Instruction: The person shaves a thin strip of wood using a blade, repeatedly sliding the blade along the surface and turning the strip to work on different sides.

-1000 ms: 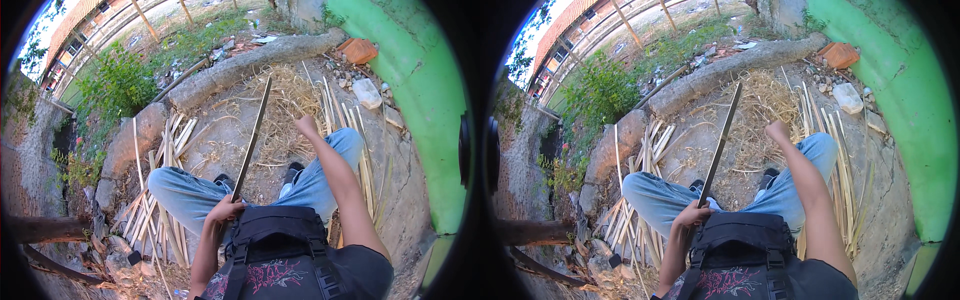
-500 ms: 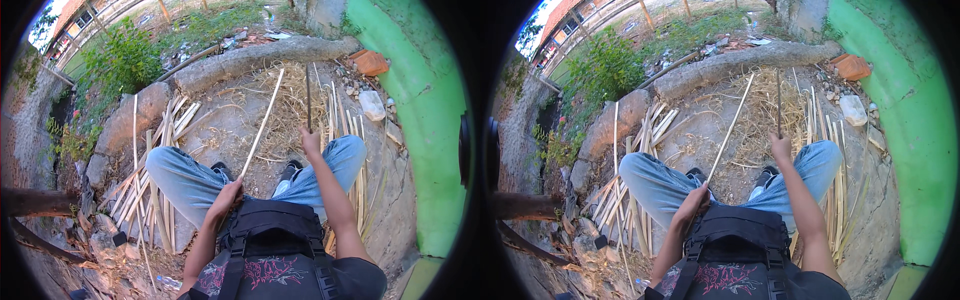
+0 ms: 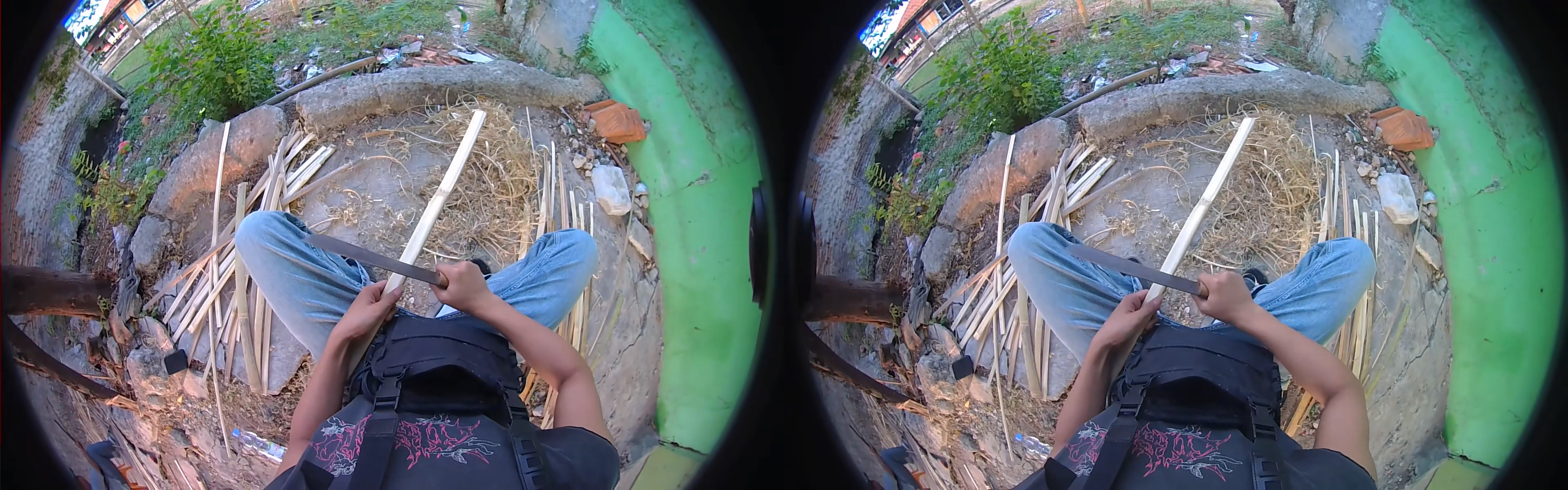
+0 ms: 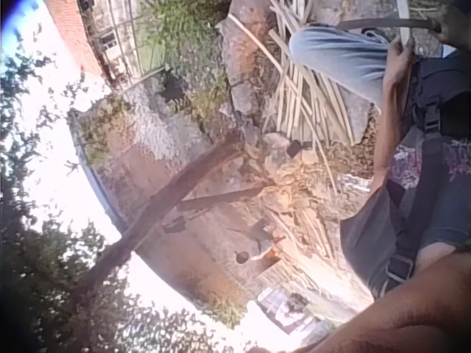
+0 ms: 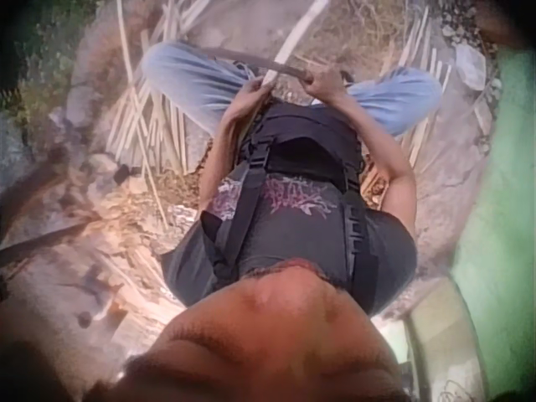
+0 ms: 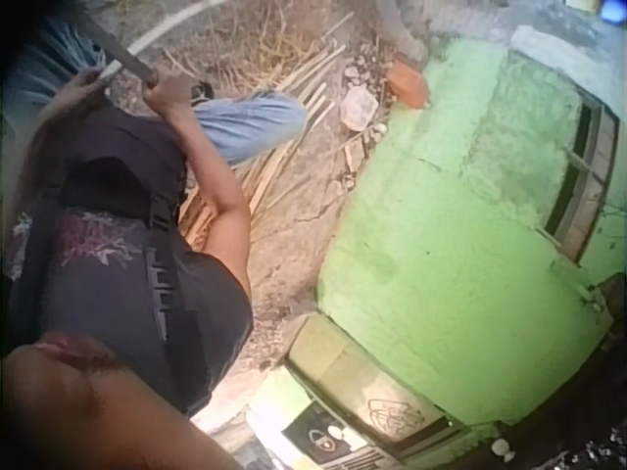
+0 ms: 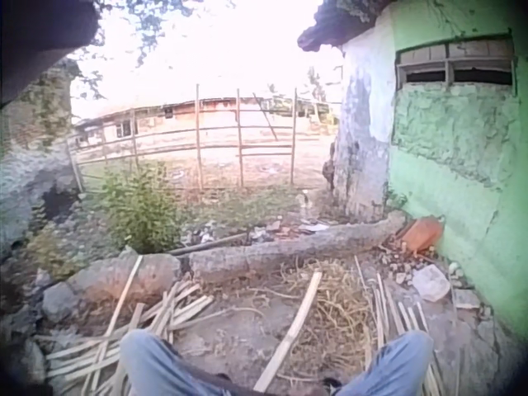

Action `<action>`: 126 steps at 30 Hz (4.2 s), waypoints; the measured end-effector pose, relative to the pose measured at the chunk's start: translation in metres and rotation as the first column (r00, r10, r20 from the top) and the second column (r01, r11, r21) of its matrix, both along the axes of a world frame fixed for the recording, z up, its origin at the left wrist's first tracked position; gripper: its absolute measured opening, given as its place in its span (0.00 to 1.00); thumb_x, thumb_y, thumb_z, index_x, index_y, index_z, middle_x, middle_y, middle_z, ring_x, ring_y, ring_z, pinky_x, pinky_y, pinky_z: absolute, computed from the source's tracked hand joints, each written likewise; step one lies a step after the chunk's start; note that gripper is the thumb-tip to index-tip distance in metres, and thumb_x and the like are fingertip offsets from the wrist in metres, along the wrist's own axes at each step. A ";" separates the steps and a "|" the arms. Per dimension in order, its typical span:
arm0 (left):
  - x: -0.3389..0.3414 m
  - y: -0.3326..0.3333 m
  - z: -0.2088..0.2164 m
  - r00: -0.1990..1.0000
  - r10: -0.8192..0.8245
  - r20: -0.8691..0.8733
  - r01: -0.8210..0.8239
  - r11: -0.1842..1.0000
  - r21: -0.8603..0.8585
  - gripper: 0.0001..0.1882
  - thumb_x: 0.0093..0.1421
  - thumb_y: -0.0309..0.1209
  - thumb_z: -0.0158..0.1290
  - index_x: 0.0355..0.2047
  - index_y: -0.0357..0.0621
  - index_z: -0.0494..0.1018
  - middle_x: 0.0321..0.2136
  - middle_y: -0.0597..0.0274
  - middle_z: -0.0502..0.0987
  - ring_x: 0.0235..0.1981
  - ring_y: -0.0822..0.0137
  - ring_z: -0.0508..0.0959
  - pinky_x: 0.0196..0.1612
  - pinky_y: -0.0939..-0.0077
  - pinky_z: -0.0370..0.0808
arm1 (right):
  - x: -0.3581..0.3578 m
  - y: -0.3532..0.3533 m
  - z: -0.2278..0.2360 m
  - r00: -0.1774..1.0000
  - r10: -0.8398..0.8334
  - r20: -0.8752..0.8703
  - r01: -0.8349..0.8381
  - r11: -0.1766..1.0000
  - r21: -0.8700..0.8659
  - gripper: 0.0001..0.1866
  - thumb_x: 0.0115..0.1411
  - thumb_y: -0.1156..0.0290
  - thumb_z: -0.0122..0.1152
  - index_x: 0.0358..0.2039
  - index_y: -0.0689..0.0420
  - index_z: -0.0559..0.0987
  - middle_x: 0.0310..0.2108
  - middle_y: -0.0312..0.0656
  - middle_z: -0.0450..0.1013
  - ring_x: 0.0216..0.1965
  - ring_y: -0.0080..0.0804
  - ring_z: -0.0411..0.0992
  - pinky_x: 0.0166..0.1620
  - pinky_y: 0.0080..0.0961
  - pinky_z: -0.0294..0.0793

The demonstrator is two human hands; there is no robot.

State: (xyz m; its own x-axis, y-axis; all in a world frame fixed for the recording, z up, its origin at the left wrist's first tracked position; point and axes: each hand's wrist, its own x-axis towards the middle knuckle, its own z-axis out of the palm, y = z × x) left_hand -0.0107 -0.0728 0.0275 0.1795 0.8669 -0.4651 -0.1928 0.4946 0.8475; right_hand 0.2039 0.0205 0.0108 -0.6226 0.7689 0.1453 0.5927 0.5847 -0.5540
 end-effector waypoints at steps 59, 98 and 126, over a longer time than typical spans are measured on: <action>-0.064 -0.086 0.143 0.536 -0.125 -0.835 0.374 0.922 0.102 0.16 0.42 0.27 0.60 0.35 0.42 0.75 0.20 0.46 0.74 0.24 0.47 0.75 0.30 0.60 0.71 | 0.080 -0.034 0.115 -0.051 -0.512 -0.857 -0.218 0.843 -0.491 0.26 0.65 0.64 0.53 0.59 0.62 0.63 0.31 0.33 0.64 0.16 0.12 0.54 0.29 0.16 0.62; -0.056 -0.085 0.137 0.555 0.336 -0.761 0.278 0.787 0.551 0.25 0.41 0.20 0.64 0.44 0.34 0.76 0.35 0.54 0.79 0.34 0.58 0.74 0.38 0.67 0.71 | 0.081 -0.049 0.119 -0.113 -0.685 -0.720 -0.048 0.727 -0.685 0.10 0.58 0.77 0.62 0.39 0.55 0.71 0.19 0.29 0.63 0.16 0.17 0.58 0.30 0.19 0.67; -0.056 -0.073 0.134 0.274 0.558 -0.783 0.272 0.736 0.620 0.22 0.44 0.23 0.64 0.42 0.42 0.77 0.33 0.61 0.78 0.34 0.60 0.73 0.41 0.67 0.67 | 0.115 -0.038 0.108 -0.037 -0.828 -0.559 0.223 0.539 -0.812 0.33 0.57 0.75 0.65 0.61 0.58 0.61 0.31 0.36 0.71 0.17 0.17 0.59 0.20 0.17 0.60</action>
